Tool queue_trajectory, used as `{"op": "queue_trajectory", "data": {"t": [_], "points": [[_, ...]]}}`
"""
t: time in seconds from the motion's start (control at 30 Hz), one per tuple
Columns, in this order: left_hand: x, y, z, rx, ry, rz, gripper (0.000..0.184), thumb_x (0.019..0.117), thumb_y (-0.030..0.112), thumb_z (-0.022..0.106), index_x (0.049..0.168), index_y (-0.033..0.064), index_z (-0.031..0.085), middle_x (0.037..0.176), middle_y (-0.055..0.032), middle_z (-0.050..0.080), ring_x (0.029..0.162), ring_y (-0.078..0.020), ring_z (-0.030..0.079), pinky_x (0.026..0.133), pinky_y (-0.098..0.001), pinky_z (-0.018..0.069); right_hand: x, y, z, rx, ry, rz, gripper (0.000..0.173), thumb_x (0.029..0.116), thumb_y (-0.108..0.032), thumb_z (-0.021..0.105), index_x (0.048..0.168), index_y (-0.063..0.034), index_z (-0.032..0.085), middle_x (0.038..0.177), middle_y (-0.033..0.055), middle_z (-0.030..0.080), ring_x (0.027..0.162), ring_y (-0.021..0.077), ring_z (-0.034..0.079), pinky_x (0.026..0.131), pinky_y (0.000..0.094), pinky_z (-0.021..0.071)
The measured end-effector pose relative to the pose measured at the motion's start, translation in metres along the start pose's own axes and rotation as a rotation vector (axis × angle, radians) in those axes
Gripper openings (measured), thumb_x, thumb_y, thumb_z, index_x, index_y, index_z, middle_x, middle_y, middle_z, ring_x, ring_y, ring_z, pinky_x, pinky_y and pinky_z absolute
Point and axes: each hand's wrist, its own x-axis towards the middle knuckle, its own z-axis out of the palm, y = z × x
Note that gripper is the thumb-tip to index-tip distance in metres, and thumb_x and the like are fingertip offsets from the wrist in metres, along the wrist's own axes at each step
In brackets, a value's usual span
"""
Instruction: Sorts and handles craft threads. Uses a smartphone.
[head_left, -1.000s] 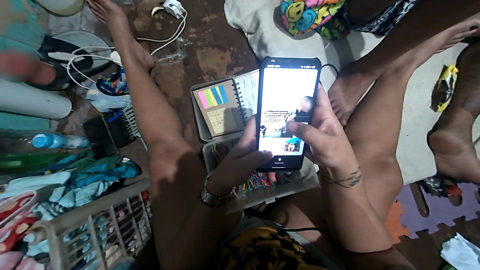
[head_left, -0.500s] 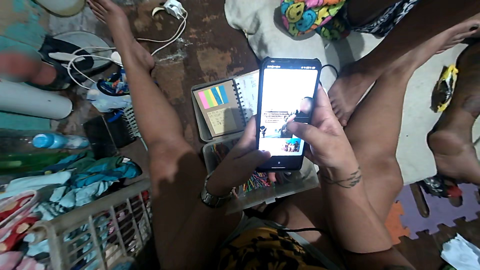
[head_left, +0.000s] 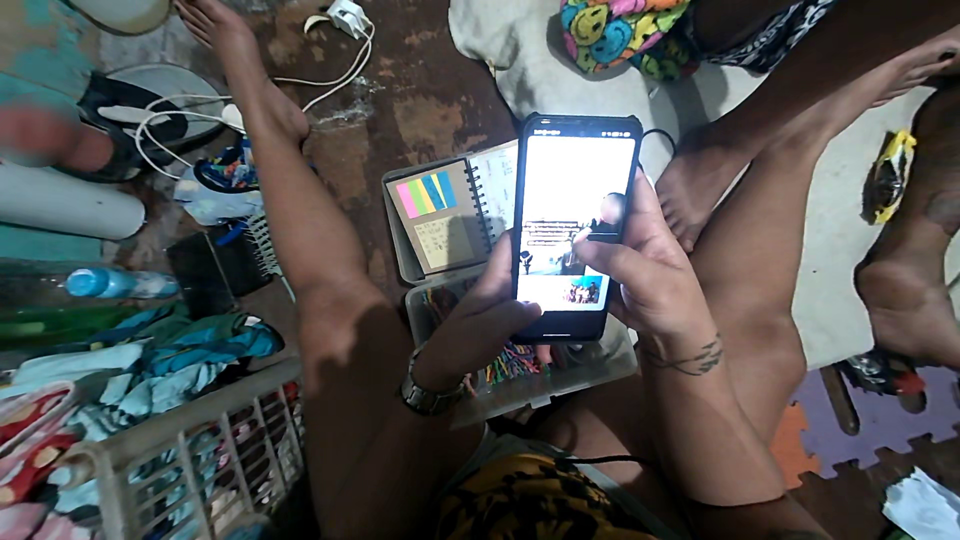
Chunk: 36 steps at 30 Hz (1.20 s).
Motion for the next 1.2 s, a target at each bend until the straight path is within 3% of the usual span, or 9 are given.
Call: {"op": "queue_trajectory", "data": {"t": [0.17, 0.27, 0.47, 0.9, 1.2], "points": [[0.001, -0.005, -0.003, -0.031, -0.019, 0.027, 0.058, 0.0924, 0.000, 0.044, 0.144, 0.0206, 0.031, 0.112, -0.0029, 0.066, 0.078, -0.0118, 0.070, 0.059, -0.0247, 0.0604, 0.001, 0.000, 0.000, 0.007, -0.007, -0.005, 0.070, 0.0918, 0.003, 0.049, 0.154, -0.0205, 0.024, 0.125, -0.0008, 0.062, 0.104, 0.0089, 0.068, 0.084, 0.0277, 0.0616], [0.001, -0.003, -0.003, -0.005, -0.022, 0.040, 0.057, 0.0920, 0.000, 0.043, 0.143, 0.0209, 0.032, 0.111, -0.0005, 0.066, 0.077, -0.0091, 0.070, 0.059, -0.0226, 0.0597, 0.001, 0.000, 0.000, 0.002, -0.004, -0.003, 0.070, 0.0923, 0.002, 0.049, 0.153, -0.0212, 0.025, 0.124, -0.0017, 0.062, 0.103, 0.0083, 0.068, 0.083, 0.0271, 0.0618], [0.003, -0.012, -0.010, -0.033, -0.050, 0.025, 0.058, 0.0951, 0.000, 0.042, 0.148, 0.0202, 0.031, 0.116, -0.0089, 0.065, 0.077, -0.0151, 0.070, 0.059, -0.0260, 0.0598, 0.001, 0.000, 0.001, -0.007, 0.008, 0.006, 0.071, 0.0917, 0.002, 0.048, 0.154, -0.0213, 0.024, 0.125, -0.0014, 0.062, 0.103, 0.0083, 0.068, 0.083, 0.0272, 0.0617], [0.004, -0.011, -0.009, -0.016, -0.041, 0.004, 0.060, 0.0941, -0.001, 0.042, 0.148, 0.0206, 0.030, 0.115, -0.0089, 0.064, 0.077, -0.0160, 0.070, 0.058, -0.0268, 0.0602, 0.000, 0.000, 0.000, 0.006, 0.014, 0.007, 0.071, 0.0929, 0.002, 0.048, 0.155, -0.0219, 0.023, 0.125, -0.0018, 0.062, 0.104, 0.0076, 0.068, 0.084, 0.0266, 0.0611], [0.002, -0.006, -0.004, -0.009, -0.029, 0.040, 0.057, 0.0917, -0.001, 0.042, 0.144, 0.0189, 0.031, 0.112, -0.0043, 0.066, 0.078, -0.0129, 0.070, 0.059, -0.0258, 0.0604, 0.001, 0.000, 0.001, -0.006, 0.021, 0.011, 0.071, 0.0927, 0.003, 0.047, 0.155, -0.0214, 0.024, 0.124, -0.0014, 0.062, 0.103, 0.0078, 0.068, 0.083, 0.0263, 0.0613]]}}
